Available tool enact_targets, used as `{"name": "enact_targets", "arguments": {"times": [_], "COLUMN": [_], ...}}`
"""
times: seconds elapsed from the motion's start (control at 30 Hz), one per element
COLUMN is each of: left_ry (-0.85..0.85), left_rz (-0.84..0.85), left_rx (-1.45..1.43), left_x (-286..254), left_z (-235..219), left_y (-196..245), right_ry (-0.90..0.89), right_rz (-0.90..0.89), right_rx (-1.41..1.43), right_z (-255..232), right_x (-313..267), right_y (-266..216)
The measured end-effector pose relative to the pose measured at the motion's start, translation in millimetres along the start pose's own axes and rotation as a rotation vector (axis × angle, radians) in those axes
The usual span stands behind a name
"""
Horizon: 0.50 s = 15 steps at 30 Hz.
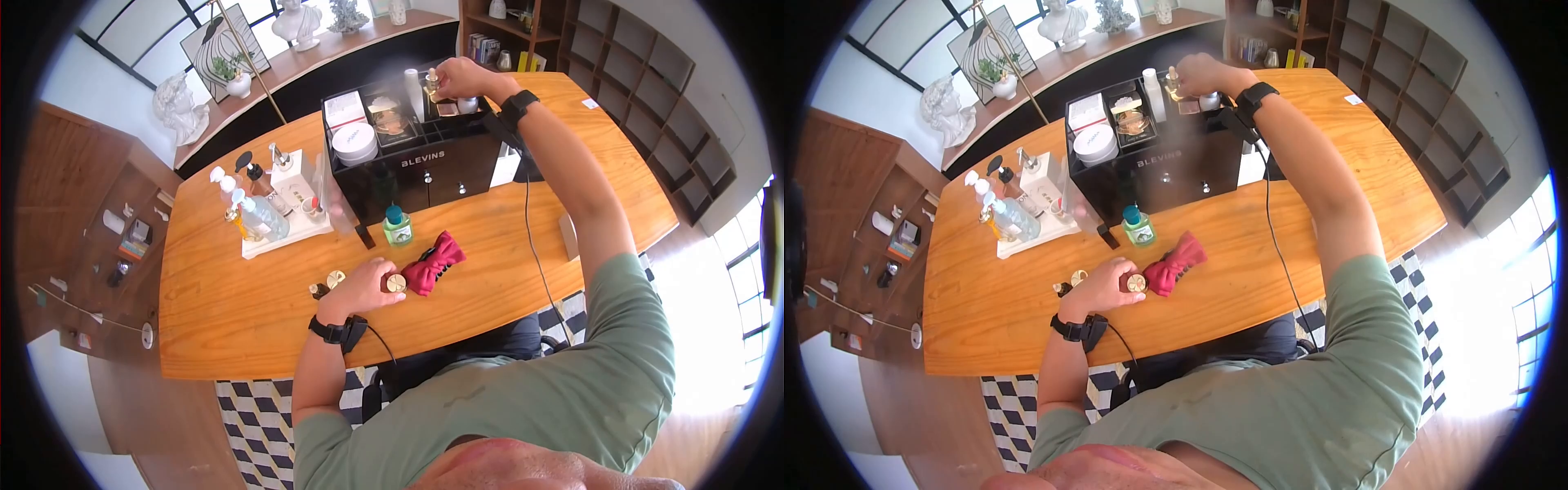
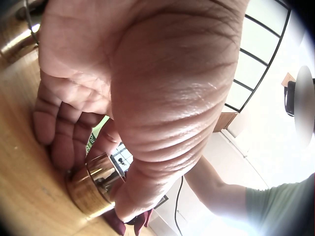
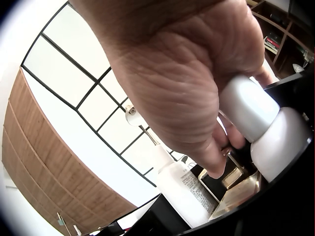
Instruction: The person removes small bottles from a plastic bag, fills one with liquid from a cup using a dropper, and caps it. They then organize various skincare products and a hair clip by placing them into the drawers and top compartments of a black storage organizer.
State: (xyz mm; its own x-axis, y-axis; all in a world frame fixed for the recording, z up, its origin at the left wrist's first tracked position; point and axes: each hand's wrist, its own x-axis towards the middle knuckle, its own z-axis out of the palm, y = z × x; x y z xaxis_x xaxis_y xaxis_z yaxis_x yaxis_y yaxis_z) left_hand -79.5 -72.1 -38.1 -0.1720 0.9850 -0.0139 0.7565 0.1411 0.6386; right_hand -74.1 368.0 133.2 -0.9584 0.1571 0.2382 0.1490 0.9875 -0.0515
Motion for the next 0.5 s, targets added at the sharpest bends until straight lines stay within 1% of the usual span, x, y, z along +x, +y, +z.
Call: {"name": "enact_targets", "arguments": {"times": [0.07,0.1,0.17,0.2,0.23,0.3,0.33,0.37,0.43,0.5], "left_ry": [-0.001,-0.008,0.019,0.006,-0.004,0.001,0.0,-0.004,0.004,0.003], "left_rz": [-0.003,-0.015,0.028,0.015,0.001,-0.003,-0.005,-0.012,-0.004,-0.007], "left_rx": [-0.011,-0.021,-0.023,-0.025,-0.038,-0.017,-0.018,-0.026,-0.012,-0.015], "left_x": [-1,-1,-1,-1,-1,0,0,0,0,0], "left_z": [2,3,4,4,5,4,4,4,3,3], "left_y": [-2,-3,-5,-5,-5,-7,-6,-5,-4,-3], "right_ry": [0.072,0.058,0.079,0.078,0.064,0.056,0.069,-0.054,-0.04,-0.03], "right_rz": [-0.086,-0.052,-0.04,-0.049,-0.012,-0.045,-0.016,0.01,-0.012,-0.01], "right_rx": [0.02,-0.008,-0.042,0.011,0.038,0.019,-0.007,0.005,-0.051,-0.033], "right_z": [3,4,7,9,7,11,16,5,5,5], "right_x": [-4,-2,-1,3,2,7,7,-4,1,-1], "right_y": [0,-1,2,7,5,11,12,-7,-5,-3]}}
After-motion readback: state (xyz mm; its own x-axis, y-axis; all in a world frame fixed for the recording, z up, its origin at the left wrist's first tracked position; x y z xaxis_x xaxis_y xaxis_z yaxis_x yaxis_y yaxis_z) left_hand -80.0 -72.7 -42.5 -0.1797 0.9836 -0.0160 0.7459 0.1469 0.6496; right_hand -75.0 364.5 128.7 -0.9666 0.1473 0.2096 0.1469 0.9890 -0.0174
